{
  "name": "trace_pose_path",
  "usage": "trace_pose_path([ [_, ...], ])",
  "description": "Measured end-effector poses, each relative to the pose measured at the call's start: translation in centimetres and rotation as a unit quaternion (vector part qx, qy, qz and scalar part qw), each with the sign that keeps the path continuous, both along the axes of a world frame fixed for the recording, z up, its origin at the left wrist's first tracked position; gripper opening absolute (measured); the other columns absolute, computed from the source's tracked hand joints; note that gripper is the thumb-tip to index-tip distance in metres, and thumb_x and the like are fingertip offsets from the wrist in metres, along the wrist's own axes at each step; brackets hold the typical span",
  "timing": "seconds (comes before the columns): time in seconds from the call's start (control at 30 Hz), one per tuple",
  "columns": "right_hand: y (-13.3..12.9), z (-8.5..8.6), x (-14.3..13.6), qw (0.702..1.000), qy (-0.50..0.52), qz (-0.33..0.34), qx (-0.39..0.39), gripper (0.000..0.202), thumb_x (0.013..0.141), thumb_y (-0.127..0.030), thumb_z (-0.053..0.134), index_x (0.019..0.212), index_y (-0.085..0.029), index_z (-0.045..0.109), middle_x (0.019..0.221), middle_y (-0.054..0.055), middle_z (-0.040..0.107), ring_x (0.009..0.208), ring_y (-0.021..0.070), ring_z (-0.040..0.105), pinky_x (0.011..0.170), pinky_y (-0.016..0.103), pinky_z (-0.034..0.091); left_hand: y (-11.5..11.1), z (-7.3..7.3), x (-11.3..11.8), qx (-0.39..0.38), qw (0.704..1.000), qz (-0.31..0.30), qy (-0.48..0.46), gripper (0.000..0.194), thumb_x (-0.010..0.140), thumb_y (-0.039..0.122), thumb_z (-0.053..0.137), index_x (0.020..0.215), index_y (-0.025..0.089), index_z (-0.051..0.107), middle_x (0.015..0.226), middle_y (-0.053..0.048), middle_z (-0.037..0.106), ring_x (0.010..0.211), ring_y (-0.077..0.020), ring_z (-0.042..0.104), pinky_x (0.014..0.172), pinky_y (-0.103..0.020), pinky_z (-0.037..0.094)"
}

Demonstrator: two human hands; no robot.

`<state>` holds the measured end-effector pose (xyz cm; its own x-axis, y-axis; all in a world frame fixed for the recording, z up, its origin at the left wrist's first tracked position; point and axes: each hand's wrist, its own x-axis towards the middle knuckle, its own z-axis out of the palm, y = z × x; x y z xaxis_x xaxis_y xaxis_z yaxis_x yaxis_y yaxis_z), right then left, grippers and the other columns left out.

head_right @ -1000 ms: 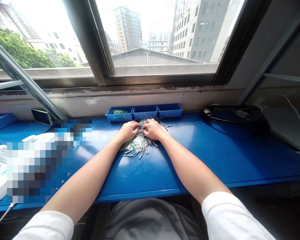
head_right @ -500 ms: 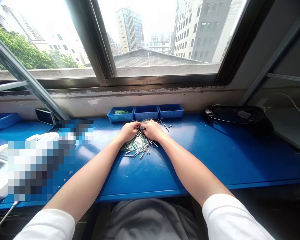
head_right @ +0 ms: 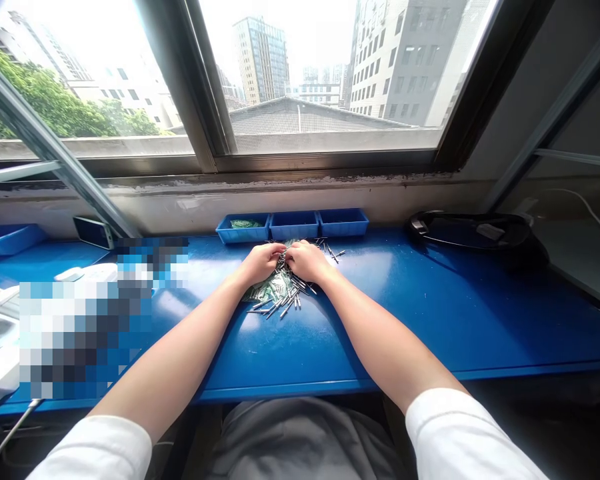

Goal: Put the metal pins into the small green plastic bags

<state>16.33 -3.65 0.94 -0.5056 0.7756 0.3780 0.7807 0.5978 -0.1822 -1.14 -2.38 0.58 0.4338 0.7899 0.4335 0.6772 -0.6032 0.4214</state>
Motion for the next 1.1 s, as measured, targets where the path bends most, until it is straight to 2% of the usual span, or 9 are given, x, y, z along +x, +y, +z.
trace_pose_path([
  [0.2, 0.0, 0.2, 0.1, 0.995, 0.091, -0.022, 0.016, 0.020, 0.091, -0.021, 0.046, 0.097, -0.017, 0.065, 0.095, 0.007, 0.068, 0.091, 0.0201, 0.057, 0.080, 0.030, 0.043, -0.6, 0.9, 0.2, 0.031, 0.999, -0.013, -0.036, 0.025, 0.085, 0.019, 0.048, 0.100, 0.019, 0.067, 0.100, -0.005, 0.070, 0.095, -0.0175, 0.063, 0.089, -0.030, 0.050],
  [0.4, 0.5, 0.0, 0.4, 0.987, 0.159, -0.013, 0.037, 0.015, 0.089, -0.024, 0.052, 0.093, -0.018, 0.064, 0.090, 0.005, 0.068, 0.085, 0.0180, 0.058, 0.079, 0.029, 0.044, -0.5, 1.0, 0.2, 0.072, 0.997, 0.004, -0.025, 0.021, 0.086, 0.021, 0.048, 0.096, 0.017, 0.066, 0.097, -0.007, 0.070, 0.091, -0.0184, 0.063, 0.086, -0.030, 0.049],
  [0.53, 0.8, -0.1, 0.8, 0.977, 0.206, 0.032, 0.044, 0.013, 0.087, -0.022, 0.053, 0.087, -0.017, 0.065, 0.087, 0.004, 0.068, 0.080, 0.0159, 0.059, 0.076, 0.027, 0.045, -0.5, 1.0, 0.2, 0.067, 0.997, 0.026, -0.006, 0.023, 0.089, 0.025, 0.045, 0.096, 0.018, 0.066, 0.096, -0.006, 0.071, 0.089, -0.0191, 0.064, 0.083, -0.030, 0.048],
  [0.67, 0.9, -0.1, 0.9, 0.972, 0.226, 0.021, 0.056, 0.015, 0.089, -0.023, 0.051, 0.086, -0.018, 0.065, 0.087, 0.004, 0.068, 0.082, 0.0162, 0.060, 0.077, 0.027, 0.045, -0.8, 1.1, 0.3, 0.055, 0.998, 0.032, 0.003, 0.026, 0.092, 0.030, 0.041, 0.096, 0.019, 0.065, 0.095, -0.005, 0.070, 0.088, -0.0190, 0.063, 0.083, -0.029, 0.048],
  [0.8, 1.0, -0.1, 1.0, 0.976, 0.213, 0.001, 0.045, 0.019, 0.090, -0.027, 0.049, 0.085, -0.018, 0.065, 0.085, 0.005, 0.068, 0.080, 0.0169, 0.060, 0.075, 0.027, 0.044, -0.8, 1.1, 0.4, 0.065, 0.996, 0.049, -0.021, 0.023, 0.090, 0.028, 0.044, 0.102, 0.020, 0.062, 0.097, -0.005, 0.070, 0.090, -0.0189, 0.063, 0.084, -0.029, 0.047],
  [0.97, 0.8, 0.0, 1.0, 0.972, 0.230, -0.011, 0.037, 0.023, 0.089, -0.030, 0.048, 0.080, -0.018, 0.065, 0.079, 0.005, 0.068, 0.073, 0.0163, 0.059, 0.070, 0.027, 0.043, -0.5, 1.0, 0.3, 0.058, 0.997, 0.044, -0.014, 0.021, 0.090, 0.028, 0.045, 0.100, 0.020, 0.062, 0.095, -0.005, 0.069, 0.089, -0.0186, 0.063, 0.083, -0.029, 0.048],
  [1.1, 0.6, 0.3, 0.8, 0.947, 0.319, -0.010, -0.030, 0.021, 0.084, -0.033, 0.053, 0.085, -0.018, 0.067, 0.072, 0.002, 0.066, 0.065, 0.0140, 0.058, 0.063, 0.026, 0.044, -0.5, 1.1, 0.3, 0.054, 0.997, 0.056, 0.009, 0.021, 0.089, 0.027, 0.046, 0.098, 0.020, 0.063, 0.097, -0.005, 0.070, 0.090, -0.0193, 0.063, 0.084, -0.030, 0.048],
])
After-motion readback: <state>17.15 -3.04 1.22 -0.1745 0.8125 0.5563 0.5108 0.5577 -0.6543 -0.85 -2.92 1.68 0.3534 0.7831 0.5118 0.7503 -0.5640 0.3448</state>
